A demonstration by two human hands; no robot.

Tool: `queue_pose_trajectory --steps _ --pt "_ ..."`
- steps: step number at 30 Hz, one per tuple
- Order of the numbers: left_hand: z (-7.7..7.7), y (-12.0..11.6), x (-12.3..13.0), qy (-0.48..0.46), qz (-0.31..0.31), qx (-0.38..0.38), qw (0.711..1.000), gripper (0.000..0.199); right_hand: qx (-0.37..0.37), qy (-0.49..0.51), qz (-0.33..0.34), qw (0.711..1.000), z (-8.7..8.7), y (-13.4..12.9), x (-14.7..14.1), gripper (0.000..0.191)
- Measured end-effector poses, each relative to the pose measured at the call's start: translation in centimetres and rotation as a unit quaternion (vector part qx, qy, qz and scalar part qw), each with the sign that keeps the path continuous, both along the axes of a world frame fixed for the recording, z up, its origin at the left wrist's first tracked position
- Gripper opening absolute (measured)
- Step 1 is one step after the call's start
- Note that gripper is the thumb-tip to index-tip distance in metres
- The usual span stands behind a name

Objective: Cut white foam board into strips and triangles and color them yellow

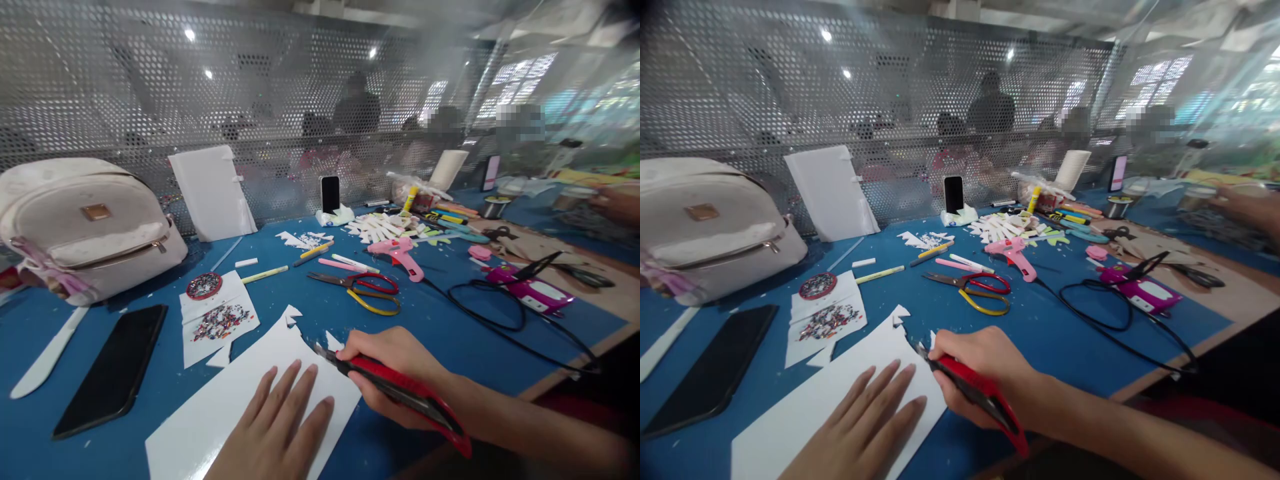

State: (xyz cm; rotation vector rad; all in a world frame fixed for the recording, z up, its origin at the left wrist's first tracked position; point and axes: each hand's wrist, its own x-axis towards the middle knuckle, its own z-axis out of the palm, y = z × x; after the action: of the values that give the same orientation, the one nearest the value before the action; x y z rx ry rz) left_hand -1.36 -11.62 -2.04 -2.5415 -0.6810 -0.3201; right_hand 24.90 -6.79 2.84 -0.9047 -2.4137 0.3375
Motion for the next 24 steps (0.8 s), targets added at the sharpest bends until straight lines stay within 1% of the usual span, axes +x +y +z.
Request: queue_pose_trajectory --steps 3,5,9,12,16,18,20,22,24 --pt "-0.4 0.3 -0.3 -0.011 -0.008 -0.002 1.0 0.07 0.033 -0.024 0.049 0.998 -0.1 0.1 -0.1 0.009" --pt "-0.6 0.4 -0.6 -0.016 -0.01 -0.008 1.0 0.072 0.046 -0.041 0.066 0.996 -0.2 0.3 -0.1 0.009" --pt "-1.0 0.3 -0.9 -0.005 -0.008 -0.046 0.999 0.071 0.027 -0.067 0.083 0.994 -0.8 0.5 0.0 0.013" --pt "-1.1 0.2 -0.9 -0.015 -0.004 -0.076 0.997 0.069 0.026 -0.059 0.091 0.994 -1.2 0.5 0.1 0.012" --pt "-1.1 0.2 -0.8 -0.042 -0.004 -0.107 0.993 0.067 0.042 -0.036 0.113 0.992 -1.2 0.1 0.3 0.004" --pt "-1.1 0.1 -0.8 -0.038 -0.003 -0.109 0.993 0.067 0.027 -0.032 0.118 0.992 -1.0 -0.2 0.5 0.004" --pt "-1.0 0.1 -0.8 -0.027 -0.002 -0.111 0.993 0.067 -0.01 -0.036 0.121 0.992 -0.7 -0.5 0.6 0.005" --pt "-1.0 0.1 -0.8 -0.02 0.0 -0.112 0.994 0.069 -0.043 -0.045 0.115 0.991 -0.4 -0.8 0.7 0.012" --pt "-0.9 0.2 -0.8 -0.014 0.004 -0.107 0.994 0.071 -0.061 -0.054 0.105 0.991 0.0 -1.1 0.7 0.019"
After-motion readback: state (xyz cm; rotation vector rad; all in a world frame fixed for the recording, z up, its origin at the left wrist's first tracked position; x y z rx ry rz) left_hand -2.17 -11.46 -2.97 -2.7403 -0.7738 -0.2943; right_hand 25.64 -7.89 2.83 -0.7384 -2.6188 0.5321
